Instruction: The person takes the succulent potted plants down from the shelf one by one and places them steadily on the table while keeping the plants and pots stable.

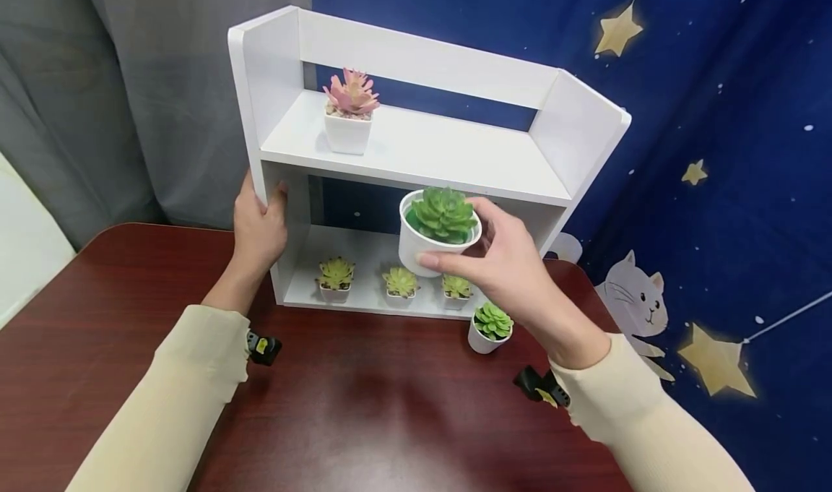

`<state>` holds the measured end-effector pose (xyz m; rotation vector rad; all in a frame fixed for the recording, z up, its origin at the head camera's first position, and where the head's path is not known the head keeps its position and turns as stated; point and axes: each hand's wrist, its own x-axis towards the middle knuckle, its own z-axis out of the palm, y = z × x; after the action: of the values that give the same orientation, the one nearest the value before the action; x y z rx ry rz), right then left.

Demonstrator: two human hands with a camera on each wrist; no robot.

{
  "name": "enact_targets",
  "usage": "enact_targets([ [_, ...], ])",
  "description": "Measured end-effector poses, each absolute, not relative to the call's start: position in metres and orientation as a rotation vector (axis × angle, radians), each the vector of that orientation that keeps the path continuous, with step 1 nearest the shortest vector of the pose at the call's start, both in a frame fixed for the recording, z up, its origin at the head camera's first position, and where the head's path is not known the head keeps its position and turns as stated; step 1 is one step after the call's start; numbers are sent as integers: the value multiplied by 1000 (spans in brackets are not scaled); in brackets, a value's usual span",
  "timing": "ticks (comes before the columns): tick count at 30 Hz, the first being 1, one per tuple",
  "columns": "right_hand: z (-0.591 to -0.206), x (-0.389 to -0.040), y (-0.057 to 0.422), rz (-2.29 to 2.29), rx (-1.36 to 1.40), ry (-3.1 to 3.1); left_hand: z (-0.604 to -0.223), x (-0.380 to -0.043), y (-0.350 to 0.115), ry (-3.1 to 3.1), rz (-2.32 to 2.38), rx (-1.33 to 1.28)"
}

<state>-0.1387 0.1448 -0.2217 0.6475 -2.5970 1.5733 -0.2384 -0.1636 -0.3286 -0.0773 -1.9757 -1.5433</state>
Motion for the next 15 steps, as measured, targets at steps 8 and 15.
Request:
enact_targets([
  [8, -250, -132, 149, 1578, 633, -2599, -329, -238, -164, -1985, -1541, -63],
  [15, -282, -132, 152, 1597, 589, -2575, -330, -239, -165, -1996, -1523, -70],
])
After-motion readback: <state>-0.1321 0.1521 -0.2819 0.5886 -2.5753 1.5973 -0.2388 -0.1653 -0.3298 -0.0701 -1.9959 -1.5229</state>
